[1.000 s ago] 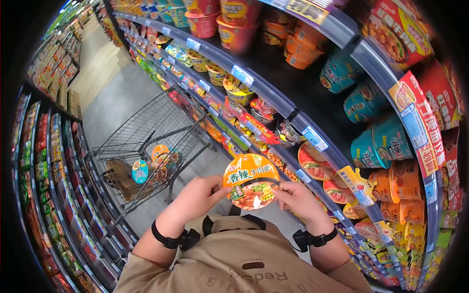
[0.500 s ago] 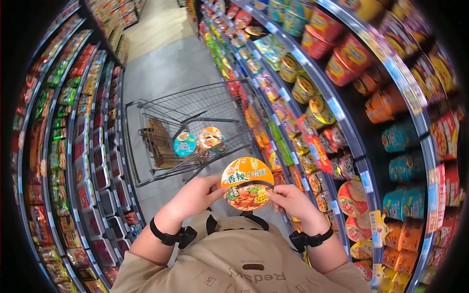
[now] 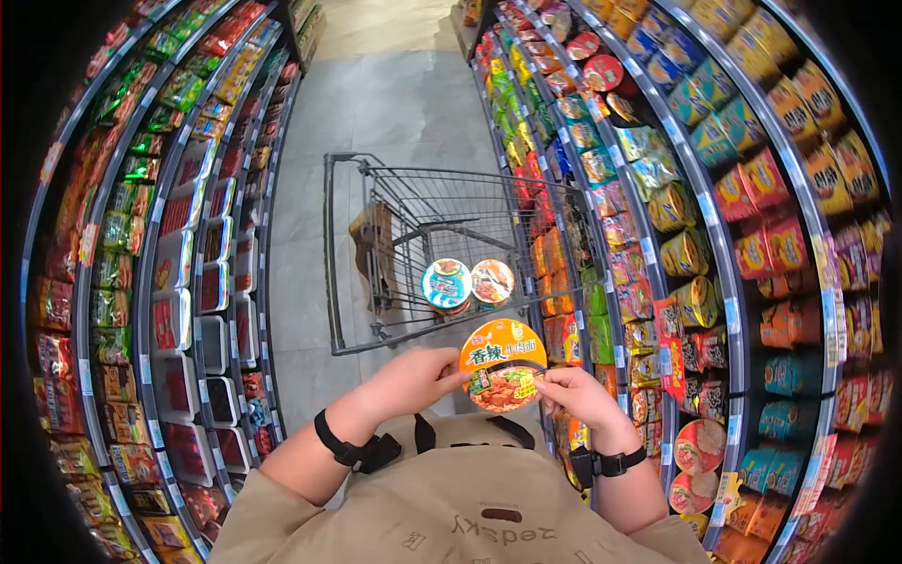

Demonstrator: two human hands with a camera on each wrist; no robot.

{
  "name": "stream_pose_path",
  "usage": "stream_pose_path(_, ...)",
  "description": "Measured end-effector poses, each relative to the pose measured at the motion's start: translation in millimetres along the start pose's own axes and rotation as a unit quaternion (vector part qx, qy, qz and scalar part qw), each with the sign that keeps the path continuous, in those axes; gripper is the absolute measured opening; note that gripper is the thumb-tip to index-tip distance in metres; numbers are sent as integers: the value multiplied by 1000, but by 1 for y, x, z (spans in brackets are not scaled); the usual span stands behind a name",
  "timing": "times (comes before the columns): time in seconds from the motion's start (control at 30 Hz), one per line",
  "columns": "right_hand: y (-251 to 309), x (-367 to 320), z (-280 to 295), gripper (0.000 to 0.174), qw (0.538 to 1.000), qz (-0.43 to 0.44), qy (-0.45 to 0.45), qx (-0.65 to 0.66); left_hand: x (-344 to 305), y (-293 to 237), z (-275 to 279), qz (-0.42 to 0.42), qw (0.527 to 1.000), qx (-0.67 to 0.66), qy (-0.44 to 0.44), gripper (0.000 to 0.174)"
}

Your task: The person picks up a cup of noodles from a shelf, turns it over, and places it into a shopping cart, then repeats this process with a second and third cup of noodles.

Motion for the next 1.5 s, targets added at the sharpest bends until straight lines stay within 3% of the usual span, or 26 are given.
stream_pose_path(0.1,15,18,-9,31,1000,-15,14,21,3,8,23,-9,1000,4,-1,32)
stream_pose_path(0.33,10,55,8,31,998,-41,11,40,42,33,40,60,998,-5,28,33)
stream_pose_path(0.6,-28,138,75,33,997,-46,6,54,143,80,36,106,993,-48,35,28)
stream_pose_path(0.7,-46,190,106,34,989,-56,-3,135,192,105,37,140,988,-61,21,29)
stream_pose_path(0.77,-63,226,123,35,995,-60,19,71,221,112,41,206,970,-126,10,31)
stream_pose_path(0.83,-84,261,138,37,997,-70,31,7,252,155,35,211,972,-101,19,37)
stream_pose_path(0.9,-91,293,151,40,992,-48,21,-113,272,179,32,262,962,-78,-5,40)
stream_pose_path(0.93,-100,309,155,40,993,-43,15,-113,280,191,29,290,954,-75,-12,45)
stream_pose_path(1.03,-120,345,161,39,983,-43,10,-179,299,206,23,297,953,-29,-44,35)
stream_pose_path(1.1,-129,360,159,39,979,-44,23,-198,304,219,15,320,945,-58,-42,36)
stream_pose_path(1.17,-135,371,160,39,974,-44,35,-220,307,237,10,318,946,-8,-66,36)
stream_pose_path(1.23,-132,377,159,40,969,6,44,-242,308,239,8,336,940,-10,-63,36)
stream_pose_path(1.37,-119,382,165,41,954,-5,100,-283,300,230,14,361,932,-3,-31,44)
stream_pose_path(1.43,-91,377,174,46,914,-40,115,-386,291,228,27,347,935,21,-77,42)
stream_pose_path(1.5,-66,380,170,46,912,-10,115,-394,279,226,44,332,934,49,-121,41)
Point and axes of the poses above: each hand's wrist, its own x-axis towards the middle knuckle, its own z-axis out of the back of the hand, y = z × x, the point moved 7 cm from there along x, towards the middle knuckle, and after that the axes turned 15 degrees about -x, right-handed, at the moved point
